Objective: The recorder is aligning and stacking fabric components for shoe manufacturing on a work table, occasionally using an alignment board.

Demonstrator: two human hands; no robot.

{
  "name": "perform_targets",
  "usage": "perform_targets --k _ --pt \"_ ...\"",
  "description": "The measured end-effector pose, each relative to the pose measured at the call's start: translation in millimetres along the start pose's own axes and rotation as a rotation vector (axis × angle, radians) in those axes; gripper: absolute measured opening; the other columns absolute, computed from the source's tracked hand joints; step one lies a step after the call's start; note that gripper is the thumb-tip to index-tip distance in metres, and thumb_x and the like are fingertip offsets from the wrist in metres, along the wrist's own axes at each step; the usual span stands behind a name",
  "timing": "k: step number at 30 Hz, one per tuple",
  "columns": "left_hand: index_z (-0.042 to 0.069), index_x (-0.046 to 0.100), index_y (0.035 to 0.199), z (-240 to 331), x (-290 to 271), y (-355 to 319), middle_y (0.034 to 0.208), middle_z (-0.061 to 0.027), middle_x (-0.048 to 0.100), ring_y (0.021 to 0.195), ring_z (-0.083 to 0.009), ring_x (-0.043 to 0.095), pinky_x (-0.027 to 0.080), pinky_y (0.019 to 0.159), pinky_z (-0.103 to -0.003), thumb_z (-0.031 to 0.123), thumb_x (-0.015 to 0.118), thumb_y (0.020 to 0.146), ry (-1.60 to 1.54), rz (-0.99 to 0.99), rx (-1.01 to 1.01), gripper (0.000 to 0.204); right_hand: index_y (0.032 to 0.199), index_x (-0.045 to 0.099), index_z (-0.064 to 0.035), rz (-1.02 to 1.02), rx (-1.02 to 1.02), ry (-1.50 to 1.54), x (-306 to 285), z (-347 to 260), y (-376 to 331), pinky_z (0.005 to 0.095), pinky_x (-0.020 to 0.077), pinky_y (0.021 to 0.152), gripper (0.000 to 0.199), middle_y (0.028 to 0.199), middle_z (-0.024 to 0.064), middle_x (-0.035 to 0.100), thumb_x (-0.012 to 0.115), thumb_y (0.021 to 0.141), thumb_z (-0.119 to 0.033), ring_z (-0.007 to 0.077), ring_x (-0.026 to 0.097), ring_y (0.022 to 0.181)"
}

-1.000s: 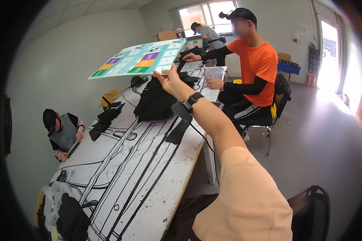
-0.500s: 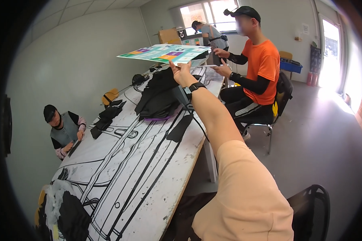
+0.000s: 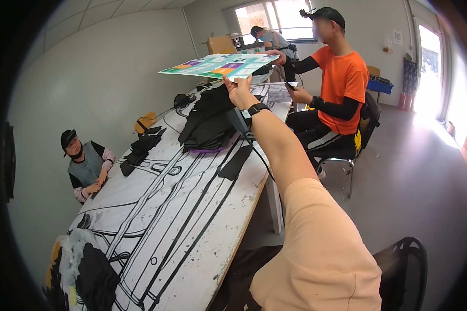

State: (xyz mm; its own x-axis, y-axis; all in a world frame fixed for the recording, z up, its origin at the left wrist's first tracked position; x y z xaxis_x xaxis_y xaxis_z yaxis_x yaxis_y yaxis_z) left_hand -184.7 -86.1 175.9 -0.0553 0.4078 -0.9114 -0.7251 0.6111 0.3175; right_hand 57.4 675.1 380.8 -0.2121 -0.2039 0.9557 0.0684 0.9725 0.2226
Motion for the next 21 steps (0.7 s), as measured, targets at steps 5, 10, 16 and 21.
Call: perform_targets --k 5,10,16,21 --pt "0.005 0.057 0.138 3 -1 4 0.146 -0.026 0.047 0.132 -0.0438 0.041 0.027 0.11 -0.057 0.039 0.056 0.1 -0.015 0.028 0.014 0.05 0.136 0.035 -0.004 -0.005 -0.015 0.003 -18 -30 30 0.0352 0.0666 0.069 0.036 0.12 0.0266 0.059 0.033 0.1 0.001 0.0381 0.071 0.093" --pt "0.007 0.057 0.139 3 1 0 0.146 -0.0246 0.048 0.134 -0.0435 0.04 0.028 0.111 -0.057 0.038 0.056 0.1 0.041 -0.014 -0.052 0.05 0.128 0.05 0.0038 -0.252 0.31 -0.392 -42 -33 -9 0.0286 0.0622 0.068 0.04 0.099 0.022 0.069 0.044 0.104 -0.028 0.0254 0.072 0.077" --pt "0.007 0.057 0.139 -3 6 -1 0.145 -0.0243 0.048 0.136 -0.0427 0.04 0.028 0.113 -0.057 0.035 0.057 0.1 -0.039 0.024 -0.014 0.048 0.127 0.066 -0.0043 -0.87 0.781 -1.228 -92 -4 -178 0.0281 0.056 0.06 0.04 0.077 0.0109 0.071 0.054 0.101 -0.031 0.0189 0.072 0.069" --pt "0.005 0.057 0.138 -6 8 1 0.144 -0.0259 0.049 0.135 -0.0443 0.042 0.03 0.112 -0.057 0.033 0.059 0.099 0.094 0.011 -0.009 0.048 0.127 0.064 0.0004 -0.849 0.985 -1.012 -150 20 -244 0.0232 0.0549 0.058 0.036 0.079 0.0096 0.071 0.049 0.103 -0.022 0.016 0.072 0.069"
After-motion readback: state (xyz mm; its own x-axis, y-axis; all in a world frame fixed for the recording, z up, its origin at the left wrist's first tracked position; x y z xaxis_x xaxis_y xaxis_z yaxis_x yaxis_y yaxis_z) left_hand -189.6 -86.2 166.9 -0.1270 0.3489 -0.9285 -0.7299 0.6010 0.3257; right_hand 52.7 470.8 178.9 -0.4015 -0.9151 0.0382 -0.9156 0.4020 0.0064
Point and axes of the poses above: each hand's wrist, its own y-axis towards the middle knuckle, its own x-axis out of the palm, z = x × y, the point moved 2 cm from there along y, towards the middle knuckle
